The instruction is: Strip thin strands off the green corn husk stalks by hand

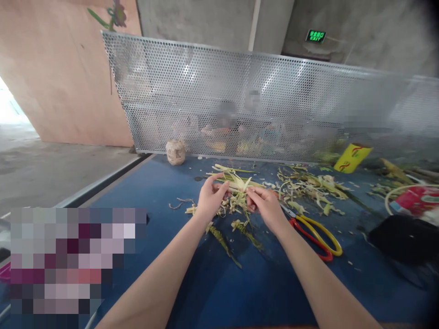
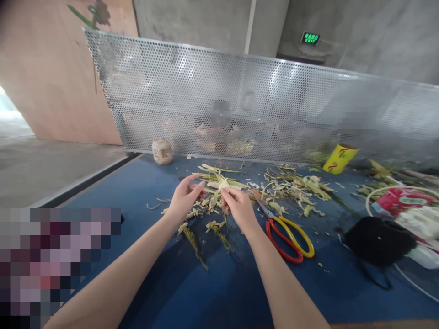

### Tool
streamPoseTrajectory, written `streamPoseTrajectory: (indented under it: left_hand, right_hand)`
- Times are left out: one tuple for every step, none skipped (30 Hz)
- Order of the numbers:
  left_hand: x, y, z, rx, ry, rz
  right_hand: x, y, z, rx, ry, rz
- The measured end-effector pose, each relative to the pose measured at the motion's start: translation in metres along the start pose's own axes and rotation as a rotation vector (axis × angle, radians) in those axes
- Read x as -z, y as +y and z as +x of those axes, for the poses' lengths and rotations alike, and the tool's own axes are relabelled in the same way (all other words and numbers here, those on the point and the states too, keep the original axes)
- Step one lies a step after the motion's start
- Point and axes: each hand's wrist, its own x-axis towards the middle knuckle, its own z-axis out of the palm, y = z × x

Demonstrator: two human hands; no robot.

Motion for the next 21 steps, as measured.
streamPoseTrajectory:
  left_hand:
    - [0.000,0.000,-0.001,0.012,-0.005,-0.021]
    - [-0.001,0.001,-0.002,0.021,-0.014,-0.043]
    - [-0.001,0.001,-0.003,0.035,-0.024,-0.068]
    - [-0.002,0.002,-0.004,0.055,-0.036,-0.109]
    - [-0.002,0.002,-0.005,0.061,-0.054,-0.131]
    - [-0.003,0.003,-0.006,0.060,-0.094,-0.148]
    - [-0.004,0.003,-0.007,0.052,-0.135,-0.170]
    - [-0.005,0.003,-0.009,0.046,-0.168,-0.186]
    - [-0.006,0.003,-0.010,0.043,-0.193,-0.197]
    - [-0.006,0.002,-0.011,0.044,-0.205,-0.203]
    - [-0.007,0.002,-0.011,0.050,-0.210,-0.203]
    - [-0.007,0.001,-0.012,0.056,-0.212,-0.203]
    - [-0.007,-0.001,-0.012,0.061,-0.218,-0.205]
    - [-0.007,-0.002,-0.012,0.065,-0.229,-0.212]
    - [-0.007,-0.003,-0.012,0.063,-0.239,-0.223]
    - [-0.007,-0.004,-0.012,0.060,-0.245,-0.224]
    - [-0.007,-0.005,-0.011,0.055,-0.244,-0.213]
    - [-0.007,-0.006,-0.011,0.048,-0.236,-0.188]
    - [-0.007,-0.006,-0.011,0.039,-0.226,-0.154]
    - [-0.007,-0.006,-0.011,0.030,-0.216,-0.121]
    - [-0.007,-0.006,-0.011,0.022,-0.206,-0.098]
  right_hand:
    - [0.000,0.000,-0.001,-0.012,0.000,0.050]
    - [-0.001,-0.001,-0.001,-0.033,-0.004,0.100]
    - [-0.002,-0.002,-0.001,-0.052,-0.009,0.153]
    - [-0.002,-0.002,-0.002,-0.060,-0.009,0.196]
    - [-0.003,-0.003,-0.002,-0.064,-0.006,0.229]
    - [-0.004,-0.005,-0.002,-0.065,-0.004,0.251]
    - [-0.004,-0.006,-0.003,-0.064,-0.007,0.260]
    - [-0.004,-0.006,-0.003,-0.063,-0.014,0.258]
    - [-0.005,-0.006,-0.003,-0.064,-0.027,0.248]
    - [-0.005,-0.006,-0.003,-0.065,-0.044,0.233]
    - [-0.005,-0.006,-0.004,-0.065,-0.062,0.212]
    - [-0.006,-0.005,-0.004,-0.062,-0.079,0.189]
    - [-0.006,-0.004,-0.004,-0.056,-0.096,0.166]
    - [-0.006,-0.003,-0.004,-0.050,-0.115,0.143]
    - [-0.007,-0.003,-0.004,-0.043,-0.129,0.120]
    - [-0.007,-0.003,-0.004,-0.033,-0.135,0.096]
    - [-0.007,-0.003,-0.004,-0.021,-0.132,0.072]
    - [-0.008,-0.004,-0.004,-0.008,-0.123,0.047]
    - [-0.008,-0.005,-0.004,0.005,-0.106,0.020]
    - [-0.008,-0.005,-0.004,0.019,-0.084,-0.006]
    - [-0.008,-0.005,-0.004,0.030,-0.063,-0.035]
